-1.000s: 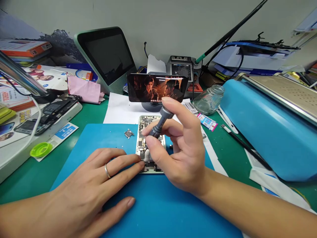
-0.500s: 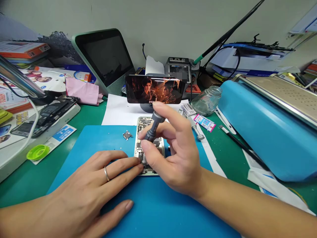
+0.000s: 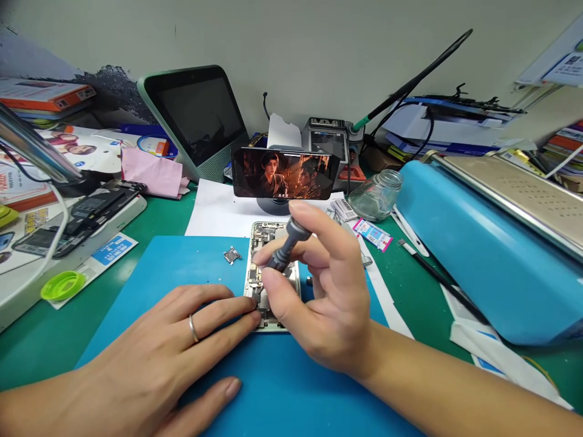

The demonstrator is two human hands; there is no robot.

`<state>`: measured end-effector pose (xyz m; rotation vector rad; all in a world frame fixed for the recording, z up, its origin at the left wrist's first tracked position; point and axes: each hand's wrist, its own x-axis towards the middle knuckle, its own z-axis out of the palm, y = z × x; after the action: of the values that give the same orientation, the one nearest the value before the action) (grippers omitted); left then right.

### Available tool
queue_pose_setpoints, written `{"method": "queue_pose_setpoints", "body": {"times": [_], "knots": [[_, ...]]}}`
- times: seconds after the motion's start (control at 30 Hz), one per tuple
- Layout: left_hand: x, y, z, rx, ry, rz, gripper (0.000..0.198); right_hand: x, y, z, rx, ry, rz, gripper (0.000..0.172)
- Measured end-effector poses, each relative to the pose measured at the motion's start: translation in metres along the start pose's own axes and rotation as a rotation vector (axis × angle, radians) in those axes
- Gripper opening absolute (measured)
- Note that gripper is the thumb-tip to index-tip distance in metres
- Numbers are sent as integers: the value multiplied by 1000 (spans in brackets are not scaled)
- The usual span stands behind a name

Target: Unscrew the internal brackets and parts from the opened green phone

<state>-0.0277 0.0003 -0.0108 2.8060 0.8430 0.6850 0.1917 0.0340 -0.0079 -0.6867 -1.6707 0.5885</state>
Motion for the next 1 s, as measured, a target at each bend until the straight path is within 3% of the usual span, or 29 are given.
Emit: {"method": "queue_pose_setpoints", "body": {"times": [0.73,1.0], "knots": [[1,2,-2,0,-27,-10,37,1,2,-1,-12,-2,-16,70],[-2,6,-6,0,-4,-30,36,-2,0,-1,-34,26,33,65]]}}
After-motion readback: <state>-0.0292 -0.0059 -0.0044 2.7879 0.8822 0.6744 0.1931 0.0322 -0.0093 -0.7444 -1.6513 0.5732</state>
